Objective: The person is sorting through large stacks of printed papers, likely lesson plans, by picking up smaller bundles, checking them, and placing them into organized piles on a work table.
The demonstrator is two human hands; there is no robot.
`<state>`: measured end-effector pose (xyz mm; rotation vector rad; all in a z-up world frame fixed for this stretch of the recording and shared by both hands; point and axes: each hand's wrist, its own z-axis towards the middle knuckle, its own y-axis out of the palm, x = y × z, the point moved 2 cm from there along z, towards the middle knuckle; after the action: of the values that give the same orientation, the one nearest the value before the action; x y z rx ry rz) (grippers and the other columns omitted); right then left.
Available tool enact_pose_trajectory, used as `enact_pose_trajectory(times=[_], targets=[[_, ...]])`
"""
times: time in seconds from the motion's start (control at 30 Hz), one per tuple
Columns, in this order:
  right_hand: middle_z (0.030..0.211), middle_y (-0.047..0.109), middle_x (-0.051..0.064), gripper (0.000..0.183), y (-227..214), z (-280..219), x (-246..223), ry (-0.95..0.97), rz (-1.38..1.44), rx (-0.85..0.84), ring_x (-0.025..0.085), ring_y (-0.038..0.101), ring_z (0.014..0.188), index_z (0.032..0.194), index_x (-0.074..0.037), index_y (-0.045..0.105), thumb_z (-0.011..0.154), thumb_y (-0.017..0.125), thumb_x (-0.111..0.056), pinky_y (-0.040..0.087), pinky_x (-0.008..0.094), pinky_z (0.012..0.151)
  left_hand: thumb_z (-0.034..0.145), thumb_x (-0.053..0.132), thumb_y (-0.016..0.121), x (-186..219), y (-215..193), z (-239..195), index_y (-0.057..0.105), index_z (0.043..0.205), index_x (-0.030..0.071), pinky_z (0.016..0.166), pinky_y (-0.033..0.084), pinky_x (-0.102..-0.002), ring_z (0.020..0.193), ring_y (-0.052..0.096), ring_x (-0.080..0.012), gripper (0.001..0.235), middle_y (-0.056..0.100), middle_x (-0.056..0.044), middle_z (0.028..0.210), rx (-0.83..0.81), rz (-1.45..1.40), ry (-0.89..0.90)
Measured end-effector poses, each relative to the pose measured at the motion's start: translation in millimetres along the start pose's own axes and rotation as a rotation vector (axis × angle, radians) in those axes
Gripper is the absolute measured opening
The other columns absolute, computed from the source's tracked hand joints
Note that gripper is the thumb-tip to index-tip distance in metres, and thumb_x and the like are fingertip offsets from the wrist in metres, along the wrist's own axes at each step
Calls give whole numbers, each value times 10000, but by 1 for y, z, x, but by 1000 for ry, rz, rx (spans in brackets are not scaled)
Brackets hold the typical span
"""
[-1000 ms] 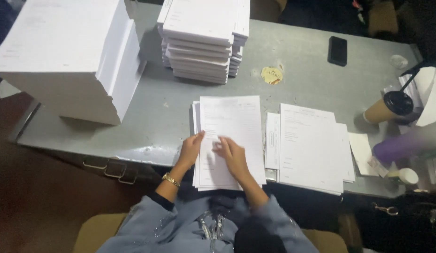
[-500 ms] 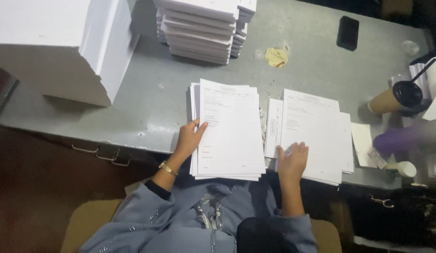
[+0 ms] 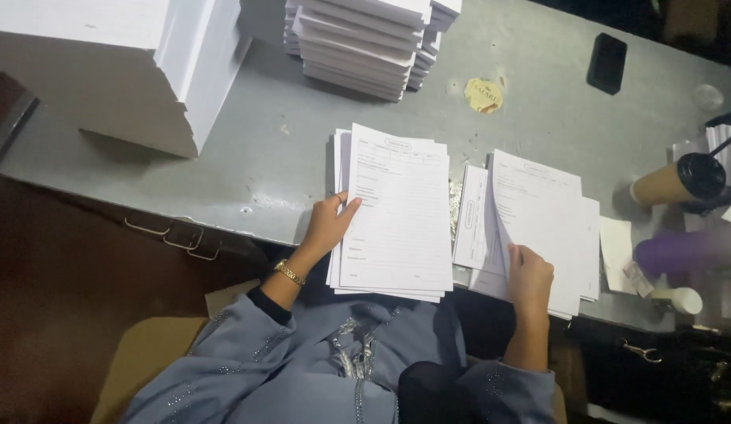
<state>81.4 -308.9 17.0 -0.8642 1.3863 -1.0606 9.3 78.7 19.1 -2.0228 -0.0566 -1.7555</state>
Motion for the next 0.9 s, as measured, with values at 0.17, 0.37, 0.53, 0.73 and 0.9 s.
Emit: enact_pose_trajectory(times=[0.17,0.37,0.53,0.73,0.9], targets=[[901,756,251,350,5,-11,-13,-81,-60,2,407,754,898,1123,-35,776,1119,523,-277,628,493,749,1024,305,608,18,-7,-10,684,1264,5,877,545,-415,1090,686,-352,392,733,-192,1132,-15,-28,32],[1305,625,356,500,-23,-62,-77,-215,222,-116,567,510,1304,1279,52,642,1076,527,-390,442,683,1050,1021,262,605,0,-2,-3,665,1254,-53,906,541,-470,1107,668,-387,397,725,-227,1133,11,-4,85],[649,667,128,471,37,-134,-78,54,684,-30,233,592,553,791,-11,723,1098,495,-287,440,357,555,978,327,564,-30,4,14,692,1253,114,713,529,-268,789,692,-145,371,778,-24,1097,-33,5,-9],[1180,685,421,691,111,-175,-88,539,1434,-952,501,685,1077,1343,167,556,945,470,-392,544,554,959,919,331,644,-92,24,0,671,1094,93,890,494,-326,1006,693,-204,297,752,-56,1063,234,-28,-23],[1350,645,221,483,113,-180,-101,739,1636,-656,327,602,1206,1359,14,534,936,609,-208,519,512,969,898,263,625,-84,18,-89,499,1365,123,943,492,-397,1158,660,-310,504,688,-129,1278,346,-82,-107]])
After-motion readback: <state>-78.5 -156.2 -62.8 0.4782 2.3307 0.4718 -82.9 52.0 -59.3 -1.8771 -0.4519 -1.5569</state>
